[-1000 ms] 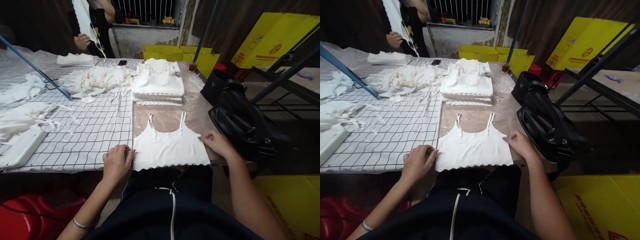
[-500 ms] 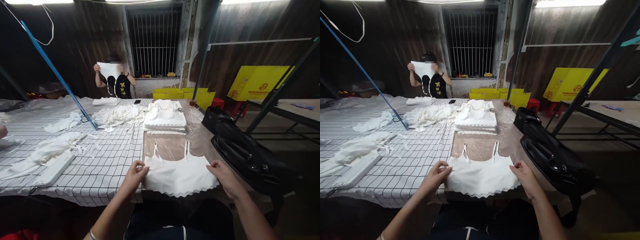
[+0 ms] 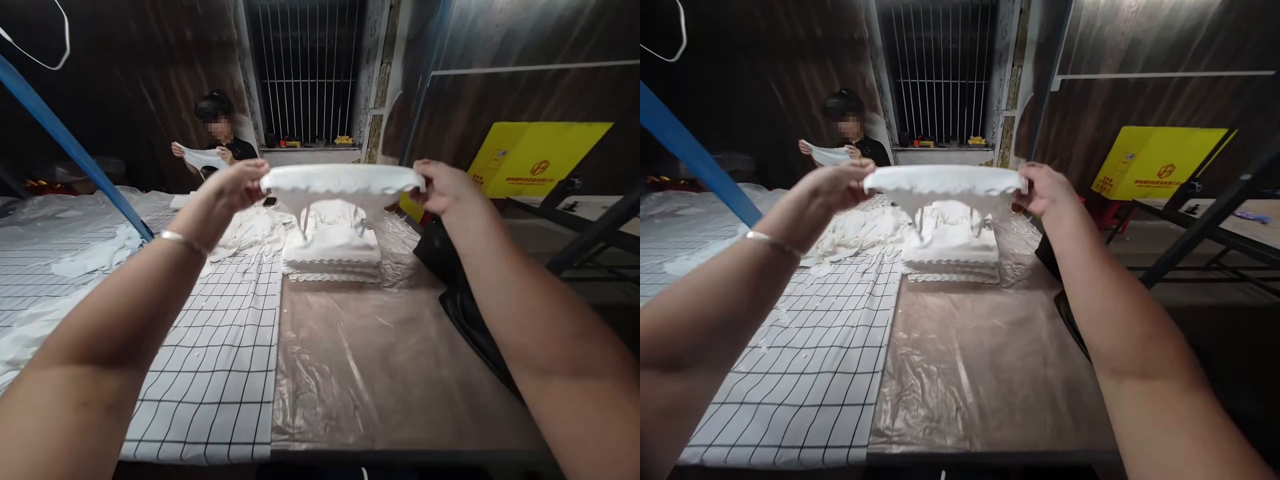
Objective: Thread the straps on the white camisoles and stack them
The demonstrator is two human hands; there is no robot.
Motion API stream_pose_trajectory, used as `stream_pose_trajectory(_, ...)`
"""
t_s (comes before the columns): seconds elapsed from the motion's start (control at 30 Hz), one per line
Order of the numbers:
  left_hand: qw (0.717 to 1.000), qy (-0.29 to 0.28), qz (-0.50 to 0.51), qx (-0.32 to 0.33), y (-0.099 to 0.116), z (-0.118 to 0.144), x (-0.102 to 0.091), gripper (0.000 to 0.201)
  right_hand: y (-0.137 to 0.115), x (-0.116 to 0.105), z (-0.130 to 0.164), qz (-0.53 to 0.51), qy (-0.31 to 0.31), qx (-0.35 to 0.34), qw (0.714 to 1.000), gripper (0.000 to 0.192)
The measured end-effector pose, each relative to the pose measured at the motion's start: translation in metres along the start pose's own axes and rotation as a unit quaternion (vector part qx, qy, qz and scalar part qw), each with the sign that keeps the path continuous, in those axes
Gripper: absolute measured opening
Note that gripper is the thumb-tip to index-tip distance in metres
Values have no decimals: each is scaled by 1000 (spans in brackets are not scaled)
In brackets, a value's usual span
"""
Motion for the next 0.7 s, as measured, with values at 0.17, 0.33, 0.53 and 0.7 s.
stream_pose_trajectory(0.17, 999, 26, -31, -25, -28, -65, -8, 16, 36, 12, -50, 57, -28, 77, 995, 16)
stream_pose_trajectory(0.33, 971, 111, -143, -156, -145, -51, -43, 23, 151, 11, -31, 135, -53, 199, 969, 20)
stream_pose_trajectory(0.53, 973, 123, -119, -154, -177, -40, -65, 21, 189, 1, -24, 165, -51, 199, 965, 27)
stream_pose_trajectory(0.7, 971, 98, -172, -135, -171, -39, -76, 24, 186, -5, -24, 216, -53, 153, 963, 29)
Point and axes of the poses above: each hand's wrist, its own z-axis away from the middle knuckle, its own x-axis out of the palm, y = z × x, the point moved 6 cm from there along -z, towards the middle knuckle, and after that the axes turned 9 degrees about z, right-handed, at the moved point
